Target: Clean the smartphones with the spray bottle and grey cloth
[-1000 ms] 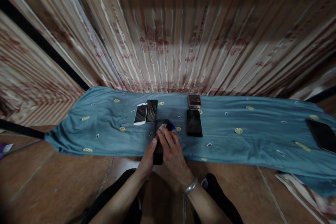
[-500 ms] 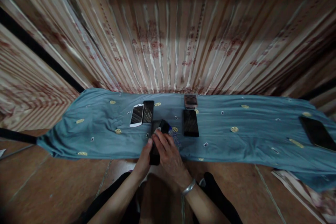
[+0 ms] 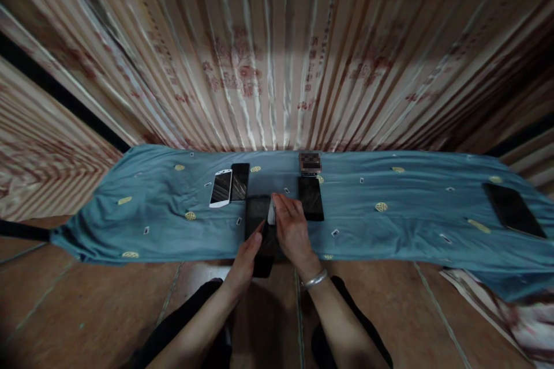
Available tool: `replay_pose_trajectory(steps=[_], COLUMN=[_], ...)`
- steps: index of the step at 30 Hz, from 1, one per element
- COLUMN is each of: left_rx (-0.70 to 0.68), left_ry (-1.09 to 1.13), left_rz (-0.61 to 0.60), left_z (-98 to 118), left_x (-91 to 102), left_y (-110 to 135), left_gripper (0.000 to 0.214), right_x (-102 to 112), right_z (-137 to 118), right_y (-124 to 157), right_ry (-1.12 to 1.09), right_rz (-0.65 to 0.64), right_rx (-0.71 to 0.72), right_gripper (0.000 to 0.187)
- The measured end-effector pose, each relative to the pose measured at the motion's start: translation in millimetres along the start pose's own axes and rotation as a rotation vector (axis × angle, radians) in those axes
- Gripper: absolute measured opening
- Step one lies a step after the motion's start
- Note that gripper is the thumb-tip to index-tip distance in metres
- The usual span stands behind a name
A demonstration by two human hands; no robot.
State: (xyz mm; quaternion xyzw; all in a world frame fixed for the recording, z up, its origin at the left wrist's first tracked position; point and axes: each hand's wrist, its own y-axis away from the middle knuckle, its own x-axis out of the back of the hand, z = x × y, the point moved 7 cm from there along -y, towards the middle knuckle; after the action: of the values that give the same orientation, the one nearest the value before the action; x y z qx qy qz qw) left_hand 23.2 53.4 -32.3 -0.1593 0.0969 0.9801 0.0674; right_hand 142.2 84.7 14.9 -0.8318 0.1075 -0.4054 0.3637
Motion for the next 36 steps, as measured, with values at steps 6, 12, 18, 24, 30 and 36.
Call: replay_pose_trajectory(steps=[6,12,18,24,30,36], left_rx=[0.169,0.266,0.274,0.263,0.269,0.348], left_ry=[0.229,0.322,0.367,0.406,0.477,0.564], left_rz=[-0.051,-0.04,-0.04,-0.05,-0.057,0.029], left_z=[-1.6,-2.5,0.2,7.4,14.1,1.7], left_x=[-9.1,-9.2,-11.3,-12.0,-12.5,-9.3], left_y=[7.9,10.9,9.7,8.2,6.4,3.9], left_gripper=[0.064,0.071,0.068,0.061,0.052,0.033], right_x=[1.1,-4.1,-1.9,-1.9,-14.5,-29.2], right_z=[14.0,32.9,44.1,58.4,69.5,64.2], right_y=[-5.8,0.0,4.5,11.0,23.2,29.8], right_ry=[-0.132,-0.255,-0.326,-0.431,-0.772,-1.023], right_rz=[-0.09,-0.139,-0.114,-0.052,0.095,0.127], right_rx=[-0.122,-0.262,-0.344,-0.501,-0.792,-0.987], right_gripper=[0.034,0.034,0.034,0.034,0.039,0.044])
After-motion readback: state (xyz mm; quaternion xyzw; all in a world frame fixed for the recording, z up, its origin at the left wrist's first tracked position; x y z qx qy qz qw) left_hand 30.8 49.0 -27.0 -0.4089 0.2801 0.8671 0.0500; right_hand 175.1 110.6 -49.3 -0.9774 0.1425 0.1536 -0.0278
